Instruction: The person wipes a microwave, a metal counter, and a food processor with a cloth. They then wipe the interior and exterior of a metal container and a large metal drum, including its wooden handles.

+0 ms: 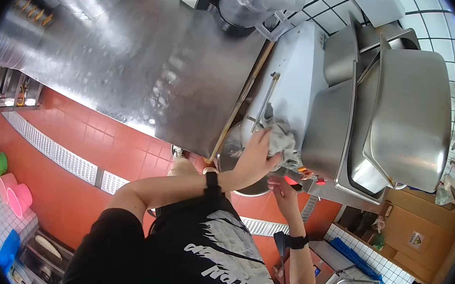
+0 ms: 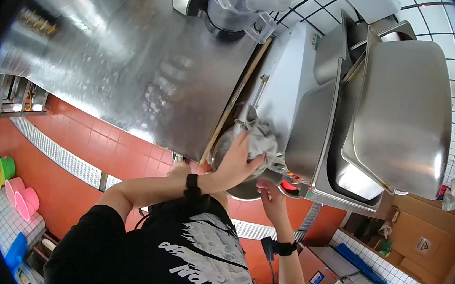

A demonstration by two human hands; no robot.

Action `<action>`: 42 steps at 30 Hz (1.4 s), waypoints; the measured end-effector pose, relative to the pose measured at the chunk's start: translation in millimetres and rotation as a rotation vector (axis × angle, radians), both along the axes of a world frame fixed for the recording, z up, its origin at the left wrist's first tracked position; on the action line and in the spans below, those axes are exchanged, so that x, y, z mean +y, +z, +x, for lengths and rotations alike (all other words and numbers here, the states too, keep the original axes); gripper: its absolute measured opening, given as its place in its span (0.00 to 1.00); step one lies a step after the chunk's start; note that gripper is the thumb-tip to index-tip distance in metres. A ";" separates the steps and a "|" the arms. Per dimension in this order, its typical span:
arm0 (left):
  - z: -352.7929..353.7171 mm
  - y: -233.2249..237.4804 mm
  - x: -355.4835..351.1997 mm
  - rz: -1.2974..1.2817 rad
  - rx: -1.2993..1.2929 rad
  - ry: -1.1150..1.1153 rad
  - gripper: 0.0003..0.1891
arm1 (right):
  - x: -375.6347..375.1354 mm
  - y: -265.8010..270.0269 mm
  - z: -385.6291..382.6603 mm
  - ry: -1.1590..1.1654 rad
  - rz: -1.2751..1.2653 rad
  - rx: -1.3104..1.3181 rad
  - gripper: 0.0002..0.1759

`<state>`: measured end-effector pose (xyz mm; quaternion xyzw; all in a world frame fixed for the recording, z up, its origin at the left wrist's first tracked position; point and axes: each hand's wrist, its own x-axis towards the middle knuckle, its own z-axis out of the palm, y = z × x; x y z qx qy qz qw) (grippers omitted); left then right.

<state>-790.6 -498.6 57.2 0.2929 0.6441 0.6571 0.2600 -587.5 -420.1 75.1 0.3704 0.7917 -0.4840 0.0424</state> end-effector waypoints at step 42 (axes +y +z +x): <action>-242.3 -15.5 321.5 -0.028 0.444 0.111 0.31 | 53.7 -75.9 84.6 -0.609 0.130 0.332 0.23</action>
